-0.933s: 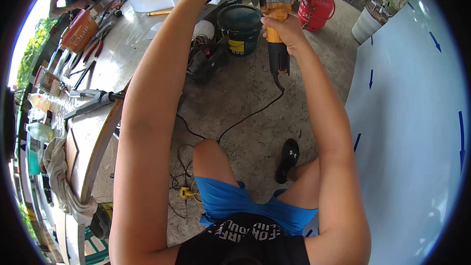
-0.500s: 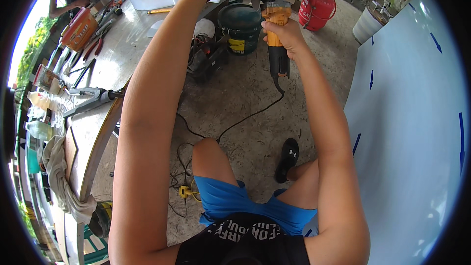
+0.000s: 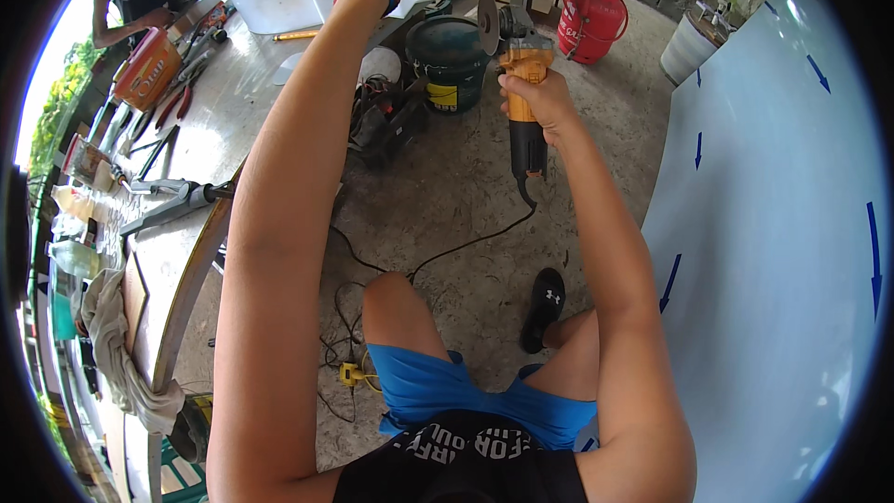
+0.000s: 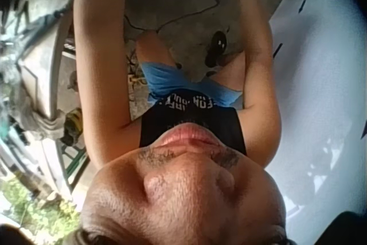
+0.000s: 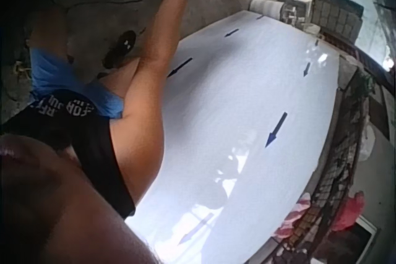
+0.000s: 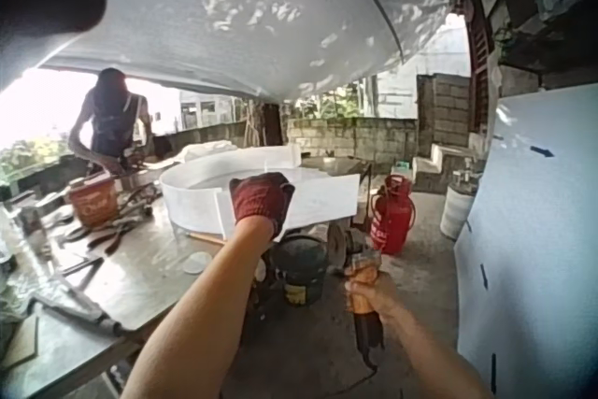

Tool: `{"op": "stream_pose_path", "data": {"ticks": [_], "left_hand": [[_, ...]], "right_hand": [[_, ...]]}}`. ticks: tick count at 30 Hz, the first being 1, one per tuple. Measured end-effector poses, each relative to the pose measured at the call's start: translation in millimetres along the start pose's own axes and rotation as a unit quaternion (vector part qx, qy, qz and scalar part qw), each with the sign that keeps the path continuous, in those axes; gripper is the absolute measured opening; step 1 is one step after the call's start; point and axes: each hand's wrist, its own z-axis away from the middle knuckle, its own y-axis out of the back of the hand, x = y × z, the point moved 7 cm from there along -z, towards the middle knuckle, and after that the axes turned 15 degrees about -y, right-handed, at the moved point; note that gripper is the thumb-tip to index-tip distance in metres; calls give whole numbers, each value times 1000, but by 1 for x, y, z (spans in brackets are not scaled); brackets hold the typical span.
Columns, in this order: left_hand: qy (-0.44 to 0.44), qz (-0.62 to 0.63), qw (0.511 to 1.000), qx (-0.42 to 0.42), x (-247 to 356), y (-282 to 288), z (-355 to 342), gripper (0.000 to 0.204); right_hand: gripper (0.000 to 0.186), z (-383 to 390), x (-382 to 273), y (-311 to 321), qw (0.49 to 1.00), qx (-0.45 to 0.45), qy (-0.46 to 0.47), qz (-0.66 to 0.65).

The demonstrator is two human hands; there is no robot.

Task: Measuring, marking, and cutting plastic sheets using a ruler, pencil, angle grinder, and utility knife for sign fabrication.

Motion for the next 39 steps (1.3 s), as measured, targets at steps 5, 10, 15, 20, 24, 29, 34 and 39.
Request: {"op": "stream_pose_path", "data": {"ticks": [5, 10, 15, 20, 24, 29, 34, 39], "left_hand": [[-7, -1, 1000, 20, 2, 4, -2, 36], [4, -3, 1000, 1, 2, 6, 0, 36], [2, -1, 1000, 10, 2, 4, 0, 36], [2, 1, 1000, 17, 0, 1, 0, 34], [5, 5, 1000, 9, -1, -2, -1, 34], [8, -1, 1000, 7, -1, -1, -1, 34], [0, -3, 1000, 26, 0, 3, 2, 34], [4, 1, 1000, -8, 4, 7, 0, 35]], "right_hand": [[43, 12, -55, 9, 996, -4, 85, 3], [40, 10, -96, 1, 994, -15, 111, 15], [40, -3, -114, -7, 991, -35, 129, 19], [41, -3, -119, -13, 990, -40, 135, 31], [43, -6, -122, -14, 989, -44, 138, 39], [44, -7, -122, -13, 989, -29, 136, 44], [44, -8, -122, -16, 989, -35, 135, 46], [49, -8, -122, -10, 991, -36, 129, 30]]}}
